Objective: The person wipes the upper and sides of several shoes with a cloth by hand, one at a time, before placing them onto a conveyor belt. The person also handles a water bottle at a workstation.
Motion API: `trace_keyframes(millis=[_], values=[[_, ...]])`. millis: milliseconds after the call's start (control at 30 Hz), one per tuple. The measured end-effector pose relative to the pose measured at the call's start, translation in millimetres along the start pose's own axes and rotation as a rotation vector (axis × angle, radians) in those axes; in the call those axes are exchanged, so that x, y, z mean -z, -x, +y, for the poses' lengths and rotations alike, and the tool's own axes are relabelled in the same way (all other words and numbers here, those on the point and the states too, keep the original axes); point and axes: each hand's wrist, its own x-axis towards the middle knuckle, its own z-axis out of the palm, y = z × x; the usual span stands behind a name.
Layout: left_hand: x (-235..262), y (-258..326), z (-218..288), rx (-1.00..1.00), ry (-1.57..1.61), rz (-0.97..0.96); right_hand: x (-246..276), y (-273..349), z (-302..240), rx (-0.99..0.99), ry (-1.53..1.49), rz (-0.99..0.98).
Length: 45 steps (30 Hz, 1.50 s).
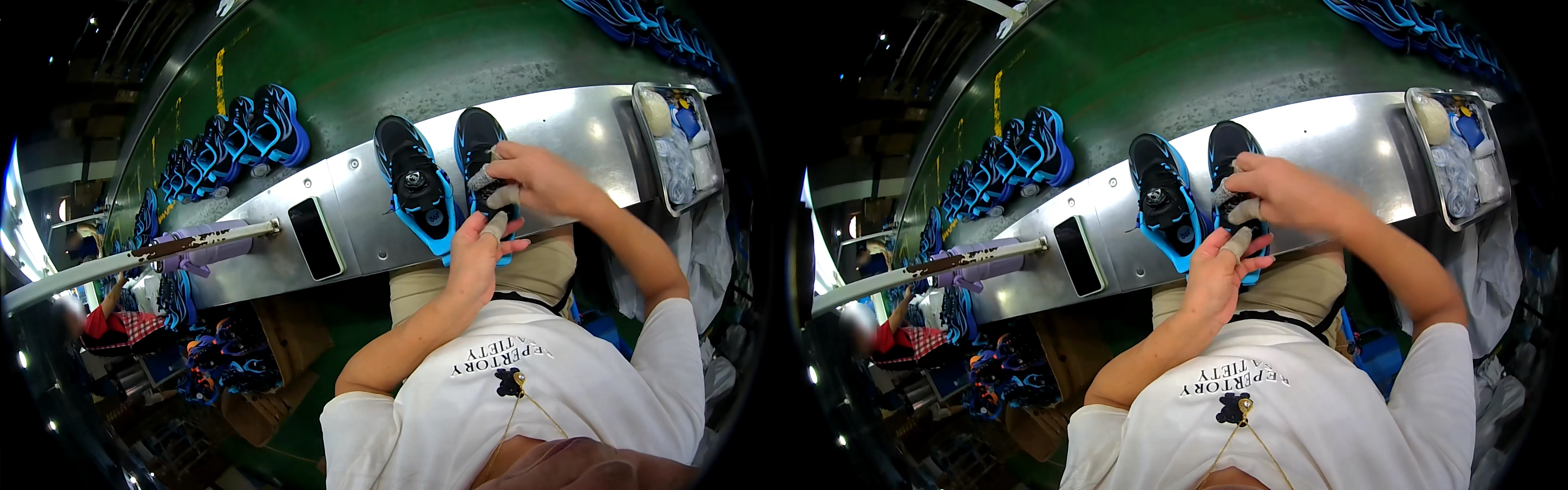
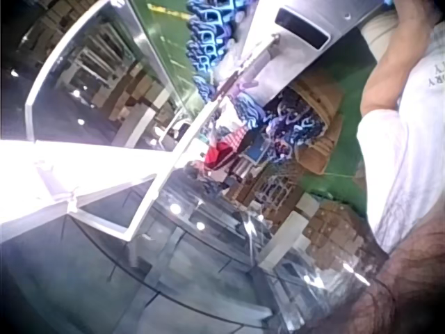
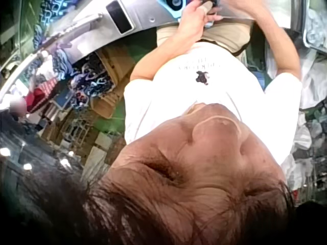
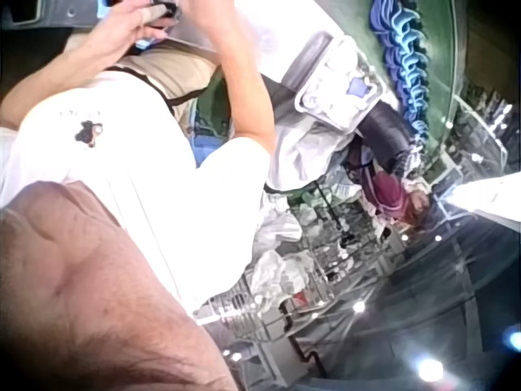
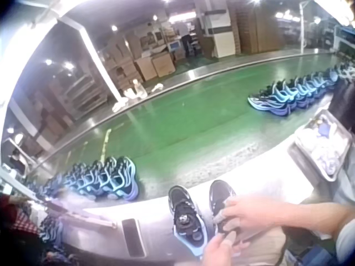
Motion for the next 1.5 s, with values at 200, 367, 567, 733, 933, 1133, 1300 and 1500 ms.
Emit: trace_keyframes(millis=[200, 367, 567, 733, 933, 1133, 1300, 1500], values=[[5.7, -3.7, -2.1, 0.005, 0.009, -0.053, -7.4, 8.3, 6.6, -0.083, -0.003, 0.067], [-0.3, -3.6, 0.5, 0.015, 0.015, -0.017, 5.6, -7.7, -5.1, -0.132, -0.092, -0.122], [-2.9, -9.0, -8.3, -0.011, 0.003, 0.033, 5.0, -16.6, 10.6, -0.183, -0.199, -0.193], [-5.6, -11.3, -11.3, -0.008, -0.001, 0.037, 0.7, -13.9, 21.6, -0.229, -0.251, -0.187], [-9.3, -11.3, -13.4, -0.041, 0.078, 0.016, 16.2, -0.2, 25.3, -0.147, -0.286, -0.173], [-12.6, -10.3, -19.8, -0.019, 0.139, 0.016, -10.3, 23.4, 8.4, -0.221, -0.136, 0.064], [-4.8, -8.6, -9.8, -0.013, 0.094, -0.067, -22.3, 27.9, 13.4, -0.279, -0.299, 0.259], [31.8, -6.1, 63.7, -0.658, -0.844, -0.001, 24.1, 3.4, 63.4, -0.416, -0.278, 0.319]])
